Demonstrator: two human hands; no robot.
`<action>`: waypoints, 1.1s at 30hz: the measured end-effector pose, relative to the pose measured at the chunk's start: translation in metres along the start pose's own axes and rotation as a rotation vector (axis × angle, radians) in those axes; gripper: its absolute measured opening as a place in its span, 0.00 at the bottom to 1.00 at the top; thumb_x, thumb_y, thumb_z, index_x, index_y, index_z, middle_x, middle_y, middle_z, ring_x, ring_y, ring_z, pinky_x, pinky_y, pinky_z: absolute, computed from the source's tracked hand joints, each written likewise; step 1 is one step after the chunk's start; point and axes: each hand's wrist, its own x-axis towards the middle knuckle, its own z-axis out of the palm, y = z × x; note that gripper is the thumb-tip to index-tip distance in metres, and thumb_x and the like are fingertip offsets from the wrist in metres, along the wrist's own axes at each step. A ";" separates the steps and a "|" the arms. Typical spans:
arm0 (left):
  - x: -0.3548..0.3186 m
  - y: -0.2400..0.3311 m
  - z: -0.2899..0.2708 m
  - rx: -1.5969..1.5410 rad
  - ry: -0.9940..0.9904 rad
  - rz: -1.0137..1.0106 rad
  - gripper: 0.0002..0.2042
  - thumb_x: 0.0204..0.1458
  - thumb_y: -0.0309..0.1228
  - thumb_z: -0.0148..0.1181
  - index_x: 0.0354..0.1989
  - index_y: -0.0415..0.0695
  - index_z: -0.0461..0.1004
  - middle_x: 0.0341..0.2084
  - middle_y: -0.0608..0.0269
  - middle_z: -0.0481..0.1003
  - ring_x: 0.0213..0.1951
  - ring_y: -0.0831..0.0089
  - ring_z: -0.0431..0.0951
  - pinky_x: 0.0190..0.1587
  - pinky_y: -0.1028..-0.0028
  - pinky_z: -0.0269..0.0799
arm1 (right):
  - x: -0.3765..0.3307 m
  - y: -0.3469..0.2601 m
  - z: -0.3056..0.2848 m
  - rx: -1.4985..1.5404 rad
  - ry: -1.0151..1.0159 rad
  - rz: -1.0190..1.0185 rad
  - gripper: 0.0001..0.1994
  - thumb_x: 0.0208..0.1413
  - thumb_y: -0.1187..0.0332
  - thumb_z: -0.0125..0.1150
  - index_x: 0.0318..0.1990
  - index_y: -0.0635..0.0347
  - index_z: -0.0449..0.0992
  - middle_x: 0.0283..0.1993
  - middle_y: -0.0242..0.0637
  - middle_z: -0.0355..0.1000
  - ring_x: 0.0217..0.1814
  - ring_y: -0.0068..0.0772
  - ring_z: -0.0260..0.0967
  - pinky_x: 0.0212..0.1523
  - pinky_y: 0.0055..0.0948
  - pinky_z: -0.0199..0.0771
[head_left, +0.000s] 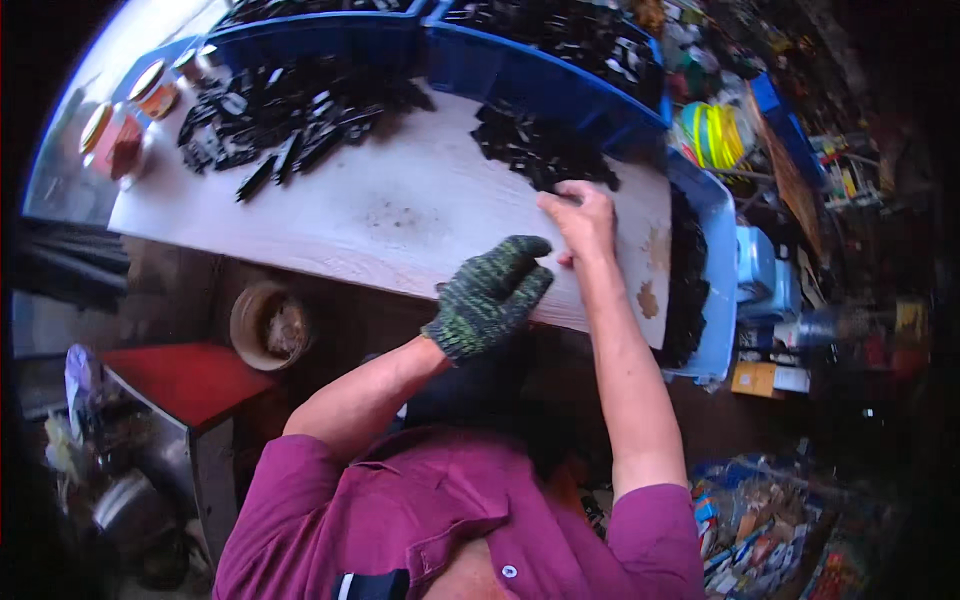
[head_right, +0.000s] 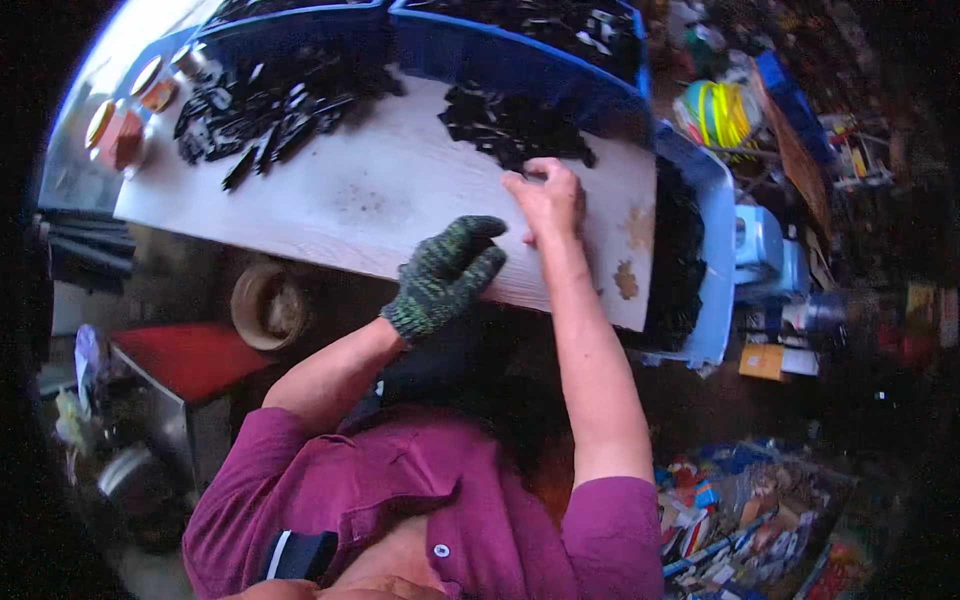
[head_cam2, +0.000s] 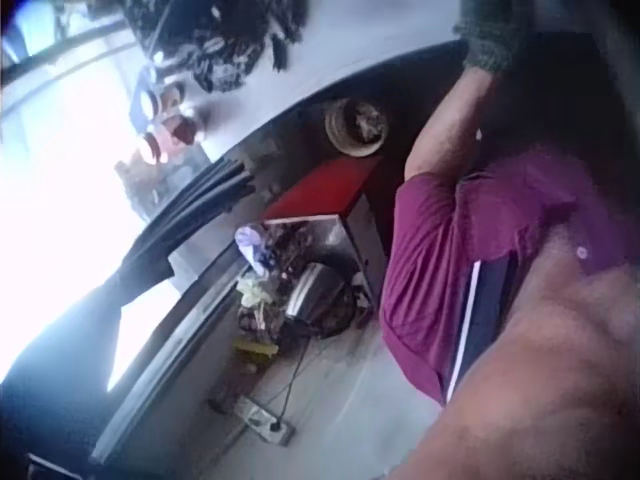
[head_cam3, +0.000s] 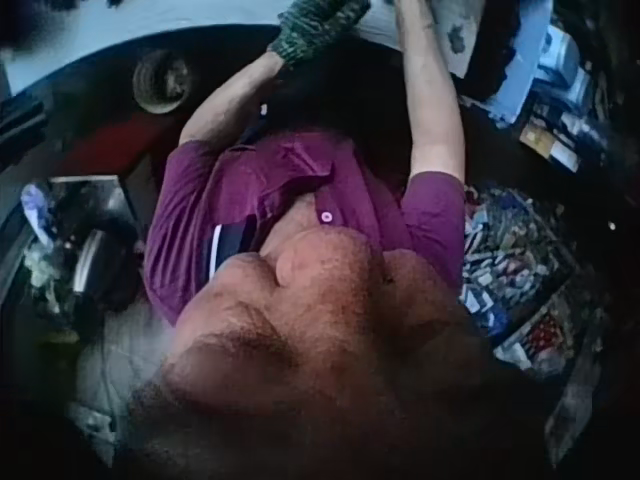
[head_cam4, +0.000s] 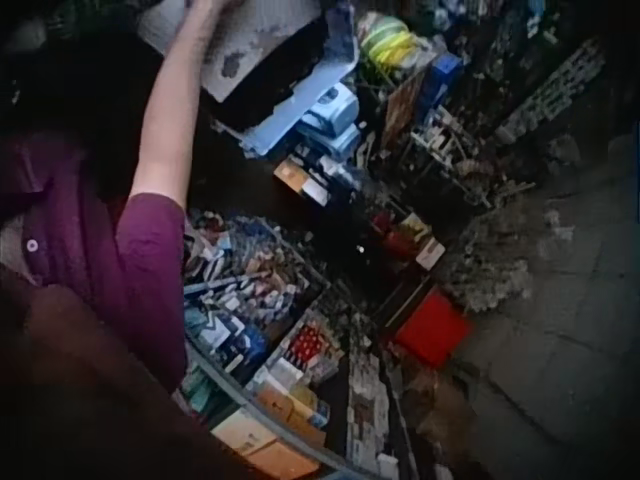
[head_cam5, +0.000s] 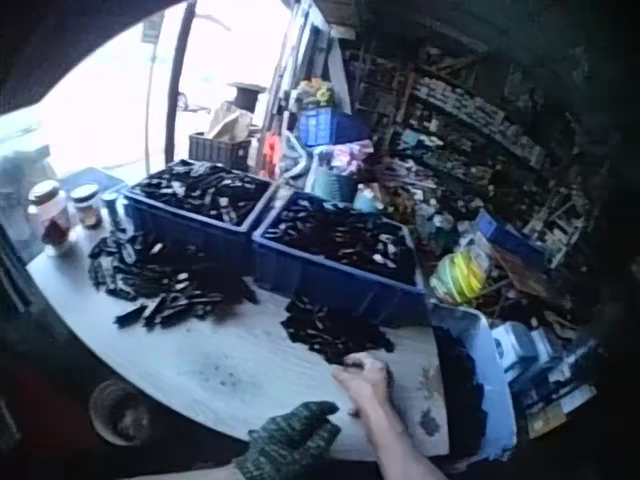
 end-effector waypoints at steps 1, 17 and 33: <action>0.000 -0.004 0.003 0.003 0.018 0.047 0.15 0.58 0.28 0.59 0.54 0.40 0.73 0.39 0.56 0.79 0.40 0.72 0.78 0.46 0.70 0.74 | -0.003 -0.007 0.001 -0.040 0.009 -0.043 0.21 0.46 0.59 0.71 0.46 0.60 0.80 0.41 0.42 0.79 0.27 0.36 0.77 0.16 0.34 0.77; 0.049 -0.029 -0.015 0.305 0.025 0.303 0.14 0.52 0.28 0.59 0.48 0.44 0.75 0.44 0.50 0.77 0.46 0.50 0.77 0.47 0.60 0.74 | -0.034 0.028 -0.008 0.651 -0.449 -0.027 0.14 0.60 0.58 0.61 0.29 0.58 0.71 0.10 0.26 0.58 0.08 0.19 0.52 0.11 0.25 0.64; 0.063 -0.030 -0.018 0.252 0.166 0.019 0.12 0.55 0.38 0.57 0.39 0.42 0.78 0.32 0.49 0.80 0.37 0.52 0.80 0.40 0.58 0.74 | -0.054 0.026 0.015 0.658 -0.178 -0.123 0.16 0.59 0.58 0.64 0.41 0.63 0.79 0.16 0.21 0.61 0.11 0.13 0.50 0.13 0.20 0.52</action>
